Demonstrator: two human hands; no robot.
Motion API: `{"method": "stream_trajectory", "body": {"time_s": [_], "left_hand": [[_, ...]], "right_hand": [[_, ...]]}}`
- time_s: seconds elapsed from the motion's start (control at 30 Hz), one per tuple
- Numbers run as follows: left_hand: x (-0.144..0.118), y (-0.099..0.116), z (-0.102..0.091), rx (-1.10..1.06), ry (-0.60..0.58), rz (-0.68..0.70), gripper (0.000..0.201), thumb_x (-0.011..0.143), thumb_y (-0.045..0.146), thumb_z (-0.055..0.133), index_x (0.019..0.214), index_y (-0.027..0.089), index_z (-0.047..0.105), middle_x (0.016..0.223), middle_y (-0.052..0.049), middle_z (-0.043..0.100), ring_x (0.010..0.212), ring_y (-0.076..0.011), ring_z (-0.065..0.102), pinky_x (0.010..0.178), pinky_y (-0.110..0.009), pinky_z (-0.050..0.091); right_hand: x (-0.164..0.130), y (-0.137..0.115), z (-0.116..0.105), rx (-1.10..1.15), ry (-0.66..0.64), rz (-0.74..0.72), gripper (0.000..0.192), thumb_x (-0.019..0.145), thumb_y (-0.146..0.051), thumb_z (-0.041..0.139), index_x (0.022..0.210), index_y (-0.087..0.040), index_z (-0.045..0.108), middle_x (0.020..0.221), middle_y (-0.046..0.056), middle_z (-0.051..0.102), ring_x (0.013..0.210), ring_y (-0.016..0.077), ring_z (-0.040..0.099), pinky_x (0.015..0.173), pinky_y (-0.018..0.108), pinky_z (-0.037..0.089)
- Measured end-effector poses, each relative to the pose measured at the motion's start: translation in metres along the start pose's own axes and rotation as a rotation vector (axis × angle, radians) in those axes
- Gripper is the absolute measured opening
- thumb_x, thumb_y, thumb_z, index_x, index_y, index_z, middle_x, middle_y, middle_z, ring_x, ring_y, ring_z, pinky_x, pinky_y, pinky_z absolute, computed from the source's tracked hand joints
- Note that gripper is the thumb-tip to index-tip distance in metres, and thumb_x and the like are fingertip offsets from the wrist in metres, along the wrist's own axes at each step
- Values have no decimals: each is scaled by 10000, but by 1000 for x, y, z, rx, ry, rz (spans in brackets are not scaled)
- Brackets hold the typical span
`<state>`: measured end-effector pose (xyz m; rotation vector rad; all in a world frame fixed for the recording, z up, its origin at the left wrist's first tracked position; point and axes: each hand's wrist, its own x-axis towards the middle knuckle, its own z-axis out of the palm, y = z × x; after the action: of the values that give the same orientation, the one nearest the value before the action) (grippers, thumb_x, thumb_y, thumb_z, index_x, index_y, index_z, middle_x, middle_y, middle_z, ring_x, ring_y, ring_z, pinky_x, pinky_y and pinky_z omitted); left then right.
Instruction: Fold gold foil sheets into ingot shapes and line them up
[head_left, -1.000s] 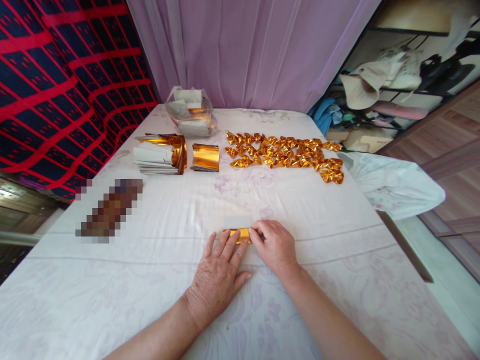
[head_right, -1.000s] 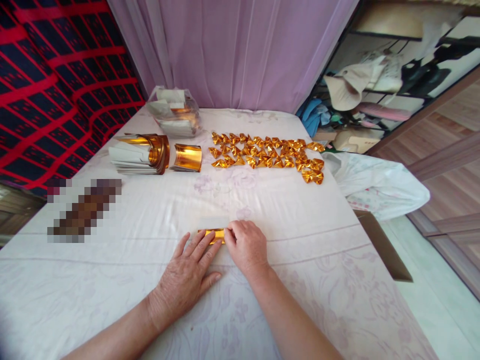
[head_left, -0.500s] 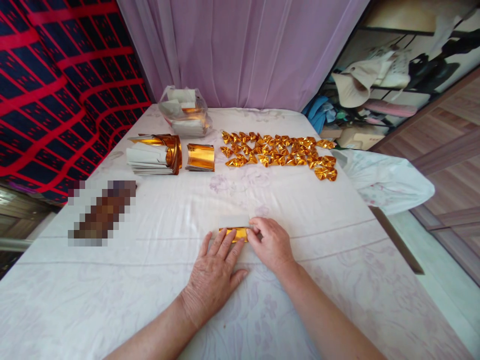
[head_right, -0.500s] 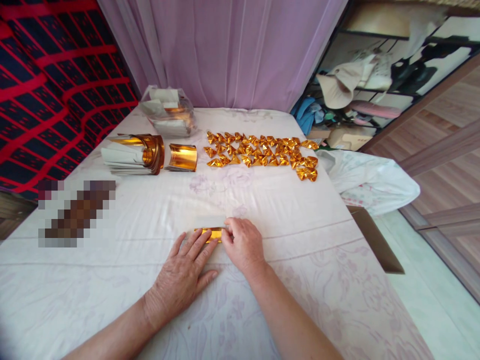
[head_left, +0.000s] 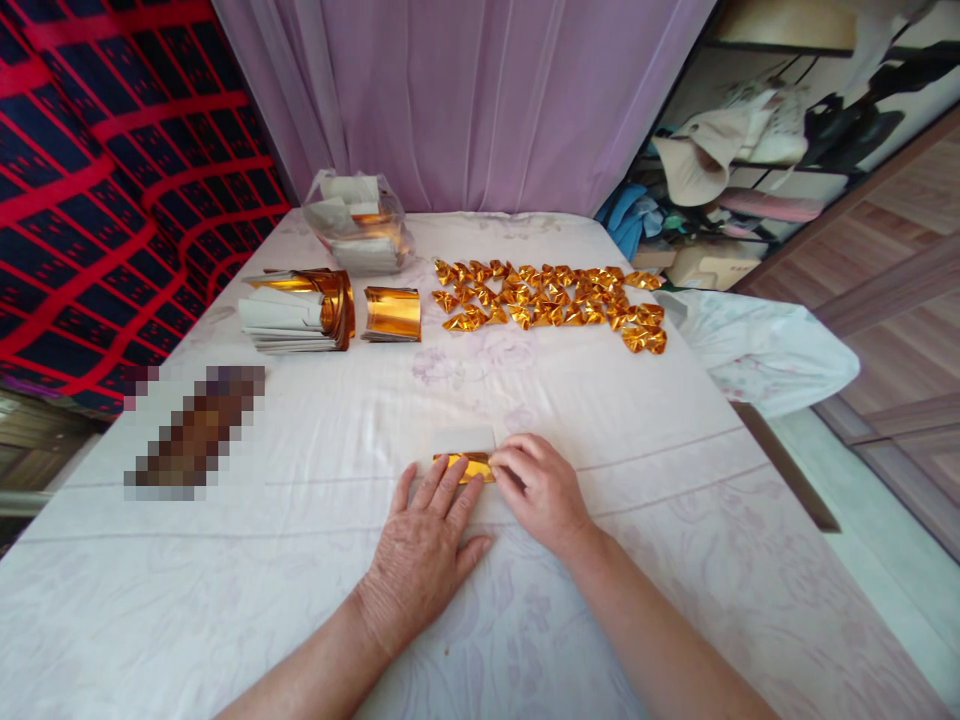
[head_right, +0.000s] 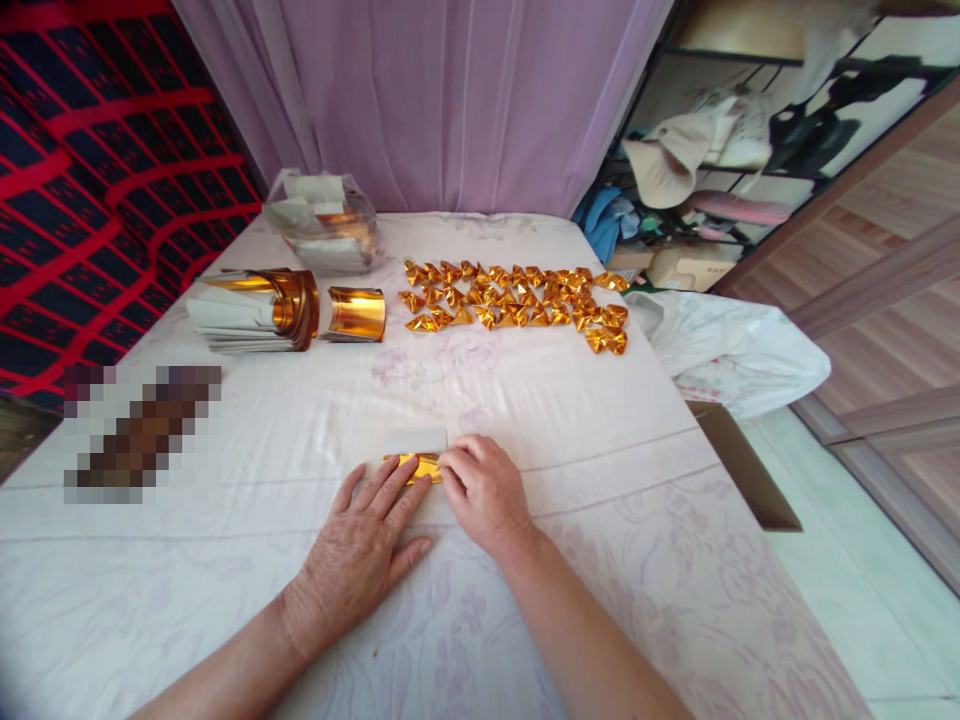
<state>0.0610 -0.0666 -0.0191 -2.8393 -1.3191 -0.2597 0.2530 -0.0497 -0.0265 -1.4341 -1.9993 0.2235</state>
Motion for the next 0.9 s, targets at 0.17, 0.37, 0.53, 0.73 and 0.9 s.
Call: {"method": "stream_trajectory", "body": {"time_s": [0.17,0.37,0.53,0.73,0.9], "left_hand": [[0,0,0,8,14,4,547,947,547,410,1366,212,515,1445,-83,510,1326,-302,447,1073,-531,339],[-1,0,1,2,22,7,531,949,539,413,1353,214,530,1434,-85,520,1331,-300,441,1088,-523,322],[-1,-1,1,-13,19,5,514,947,522,429,1352,222,532,1431,-88,522,1332,-301,441,1102,-520,309],[0,0,-1,-24,7,5,520,951,523,419,1354,214,533,1437,-87,518,1324,-307,453,1088,-535,334],[0,0,-2,-27,7,5,513,955,512,419,1360,217,530,1440,-86,514,1332,-309,444,1093,-535,330]], "right_hand": [[-7,-4,-4,-127,-60,-32,252,898,-152,506,1045,-213,701,943,68,649,878,198,574,791,323,475],[-8,-4,-4,-191,-60,-8,259,898,-173,518,1080,-198,700,940,71,657,878,209,577,796,338,486],[-8,-5,-3,-179,-26,7,238,913,-197,513,1039,-211,714,913,67,665,867,201,590,793,332,489],[-6,-4,0,-164,19,63,208,924,-225,524,950,-220,730,869,47,677,830,180,600,774,305,479],[-5,-5,0,-159,24,85,171,911,-224,555,922,-227,726,858,41,679,830,176,609,772,301,476]]}}
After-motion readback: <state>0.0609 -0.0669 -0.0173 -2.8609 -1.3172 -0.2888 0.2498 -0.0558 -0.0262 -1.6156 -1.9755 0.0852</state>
